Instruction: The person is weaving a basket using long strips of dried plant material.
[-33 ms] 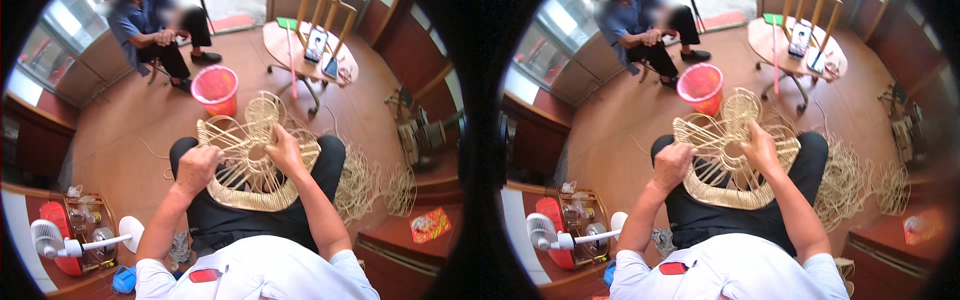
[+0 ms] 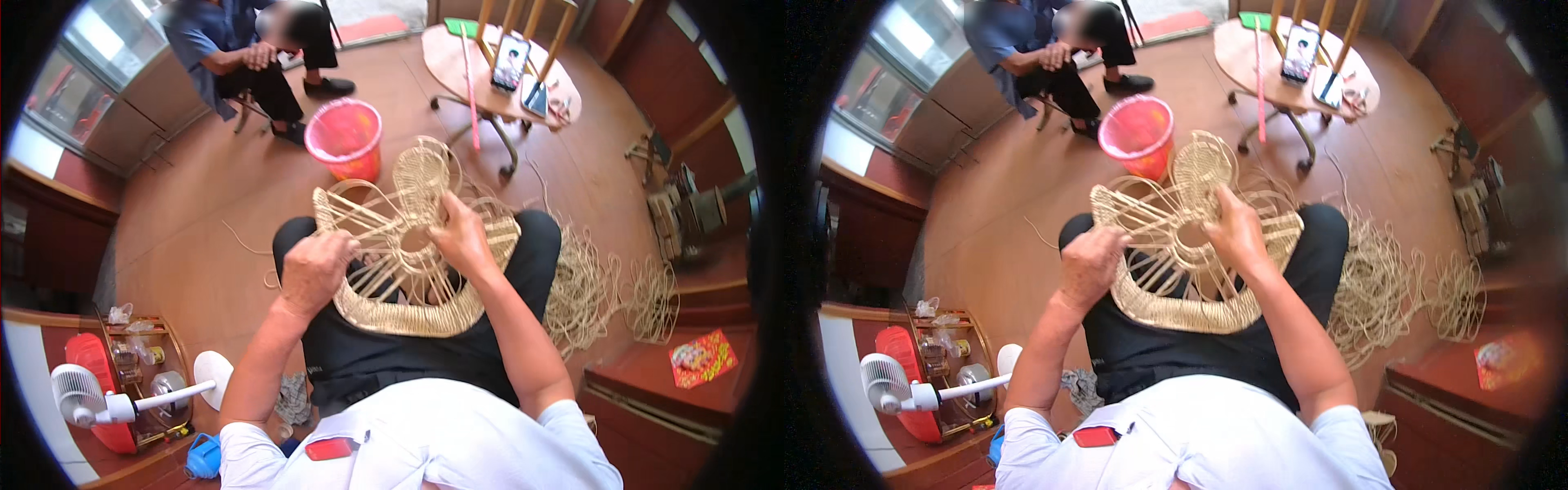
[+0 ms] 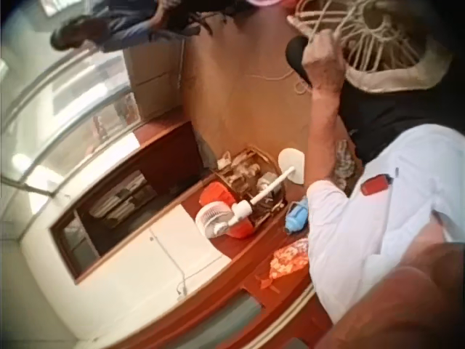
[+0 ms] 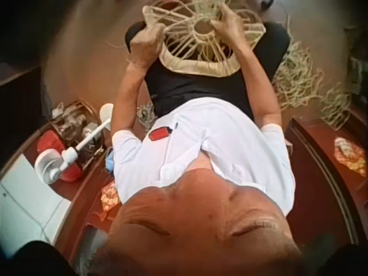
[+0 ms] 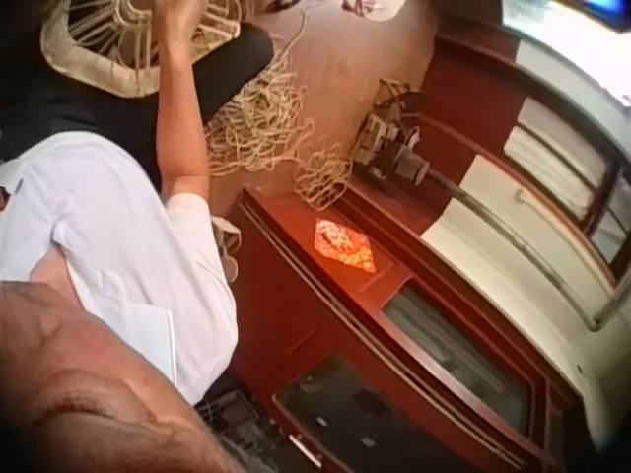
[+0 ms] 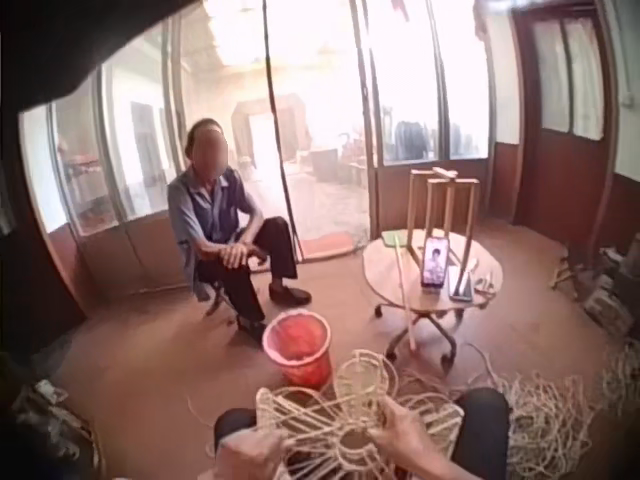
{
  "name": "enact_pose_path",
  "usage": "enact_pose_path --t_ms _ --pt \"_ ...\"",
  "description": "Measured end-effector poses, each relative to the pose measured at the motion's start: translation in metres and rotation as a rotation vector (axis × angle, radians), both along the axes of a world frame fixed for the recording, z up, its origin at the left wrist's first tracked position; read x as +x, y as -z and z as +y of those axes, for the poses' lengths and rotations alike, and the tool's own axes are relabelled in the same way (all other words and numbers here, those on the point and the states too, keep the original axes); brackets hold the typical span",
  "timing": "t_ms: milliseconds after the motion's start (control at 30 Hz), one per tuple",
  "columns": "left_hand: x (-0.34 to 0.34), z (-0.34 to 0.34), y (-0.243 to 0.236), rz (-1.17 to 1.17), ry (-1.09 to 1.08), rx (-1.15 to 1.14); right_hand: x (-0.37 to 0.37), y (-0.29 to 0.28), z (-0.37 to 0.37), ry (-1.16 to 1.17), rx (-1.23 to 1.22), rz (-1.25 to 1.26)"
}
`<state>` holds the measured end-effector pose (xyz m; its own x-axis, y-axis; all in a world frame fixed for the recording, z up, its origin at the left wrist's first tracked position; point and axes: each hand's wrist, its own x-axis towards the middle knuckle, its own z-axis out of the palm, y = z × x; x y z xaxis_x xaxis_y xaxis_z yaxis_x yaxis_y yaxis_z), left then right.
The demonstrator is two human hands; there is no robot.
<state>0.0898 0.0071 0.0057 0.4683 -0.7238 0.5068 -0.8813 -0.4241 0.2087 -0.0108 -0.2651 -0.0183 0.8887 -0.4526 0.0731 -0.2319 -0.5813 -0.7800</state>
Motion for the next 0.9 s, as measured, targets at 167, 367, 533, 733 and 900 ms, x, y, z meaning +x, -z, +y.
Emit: enact_pose_path --t_ms 167,367,533,733,900 --pt "-0.005 -0.003 0.005 0.098 -0.244 0.052 0.007 0.005 -0.009 0.009 0.075 -0.003" --pt "0.0 -0.014 -0.005 0.195 -0.419 0.074 0.0 0.01 -0.009 -0.027 0.116 -0.026" --pt "0.021 -0.011 0.002 0.02 -0.381 -0.051 -0.003 0.022 -0.008 -0.02 -0.02 -0.113" --pt "0.075 0.034 0.01 0.51 -0.821 -0.53 -0.009 0.028 -0.007 -0.012 -0.016 -0.216" --pt "0.063 0.061 0.016 0.336 -0.847 -0.183 -0.008 0.031 -0.014 -0.02 -0.071 -0.257"
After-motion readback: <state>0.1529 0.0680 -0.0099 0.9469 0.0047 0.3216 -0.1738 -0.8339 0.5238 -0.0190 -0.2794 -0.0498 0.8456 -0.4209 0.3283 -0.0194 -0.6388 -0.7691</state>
